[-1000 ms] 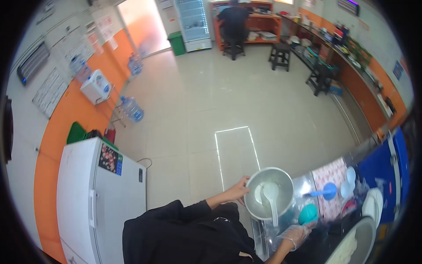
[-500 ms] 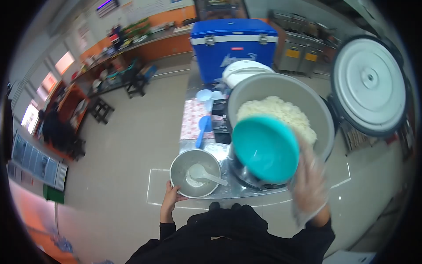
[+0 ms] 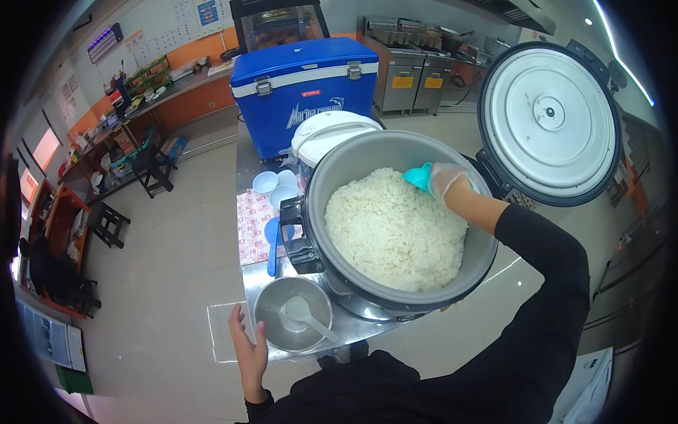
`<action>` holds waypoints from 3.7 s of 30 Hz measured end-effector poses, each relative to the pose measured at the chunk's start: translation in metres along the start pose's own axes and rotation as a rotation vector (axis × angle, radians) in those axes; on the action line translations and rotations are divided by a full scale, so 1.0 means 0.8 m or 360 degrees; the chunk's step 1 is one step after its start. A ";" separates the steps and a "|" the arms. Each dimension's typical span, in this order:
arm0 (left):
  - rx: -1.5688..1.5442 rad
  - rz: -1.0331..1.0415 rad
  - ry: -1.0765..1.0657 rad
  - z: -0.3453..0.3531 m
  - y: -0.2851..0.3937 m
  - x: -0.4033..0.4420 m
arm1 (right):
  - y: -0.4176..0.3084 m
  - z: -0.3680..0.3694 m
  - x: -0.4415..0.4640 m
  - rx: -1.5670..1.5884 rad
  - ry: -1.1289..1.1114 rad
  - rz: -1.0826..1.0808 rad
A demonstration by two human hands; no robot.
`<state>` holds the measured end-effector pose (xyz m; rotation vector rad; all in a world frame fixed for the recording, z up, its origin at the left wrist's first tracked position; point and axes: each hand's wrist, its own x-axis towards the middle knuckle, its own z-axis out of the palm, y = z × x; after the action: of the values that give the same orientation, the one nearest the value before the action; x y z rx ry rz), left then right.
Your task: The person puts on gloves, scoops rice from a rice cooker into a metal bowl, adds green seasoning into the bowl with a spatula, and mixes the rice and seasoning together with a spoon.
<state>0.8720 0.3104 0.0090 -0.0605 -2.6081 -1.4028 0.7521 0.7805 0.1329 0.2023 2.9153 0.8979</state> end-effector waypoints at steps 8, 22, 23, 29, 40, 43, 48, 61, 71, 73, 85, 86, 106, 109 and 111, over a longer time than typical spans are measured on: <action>-0.0229 0.0741 -0.0319 0.068 0.108 0.098 | -0.012 0.027 0.013 0.0407 -0.0325 -0.0298; -0.0174 0.0573 -0.0128 0.079 0.108 0.099 | -0.080 -0.061 -0.066 0.0816 -0.0660 -0.0319; -0.0170 0.0562 -0.0127 0.078 0.108 0.099 | -0.082 -0.067 -0.071 0.0830 -0.0681 -0.0357; -0.0079 0.0585 -0.0076 0.074 0.113 0.101 | -0.091 -0.086 -0.105 0.1058 -0.0657 -0.0565; -0.0108 0.0717 -0.0143 0.065 0.103 0.101 | -0.046 -0.106 -0.131 0.1406 -0.0663 -0.0665; -0.0261 0.0656 -0.0281 0.043 0.087 0.102 | -0.033 -0.076 -0.119 0.0737 -0.0181 -0.1220; 0.0034 0.0259 -0.0003 0.013 -0.018 0.060 | -0.042 -0.106 -0.131 0.1740 -0.0655 -0.0184; -0.0711 -0.0725 -0.0495 0.025 -0.181 -0.028 | -0.135 -0.205 -0.195 0.3307 -0.1124 -0.0370; -0.1101 -0.0869 -0.0347 0.030 -0.165 -0.026 | -0.342 -0.065 -0.200 0.1956 -0.0385 -0.0417; -0.1159 -0.0885 -0.0416 0.028 -0.165 -0.025 | -0.386 -0.014 -0.200 0.1858 -0.0477 -0.0280; -0.1235 -0.1007 -0.0487 0.021 -0.165 -0.030 | -0.340 -0.087 -0.245 0.1380 0.0159 -0.0229; -0.1254 -0.1025 -0.0500 0.021 -0.165 -0.030 | -0.318 -0.113 -0.254 0.1429 0.0188 -0.0191; -0.0365 0.0405 -0.0144 0.021 0.049 0.032 | -0.024 -0.026 0.027 0.0458 0.0080 0.0194; -0.0336 0.0669 -0.0291 0.048 0.091 0.067 | -0.003 0.006 0.041 0.0665 -0.0221 0.0000; -0.0313 0.0757 -0.0321 0.063 0.093 0.080 | -0.009 0.020 0.034 0.0696 -0.0265 -0.0010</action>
<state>0.8112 0.3905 0.0544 -0.8270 -2.3601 -1.5180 0.7266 0.7881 0.1145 0.2792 2.9073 0.2164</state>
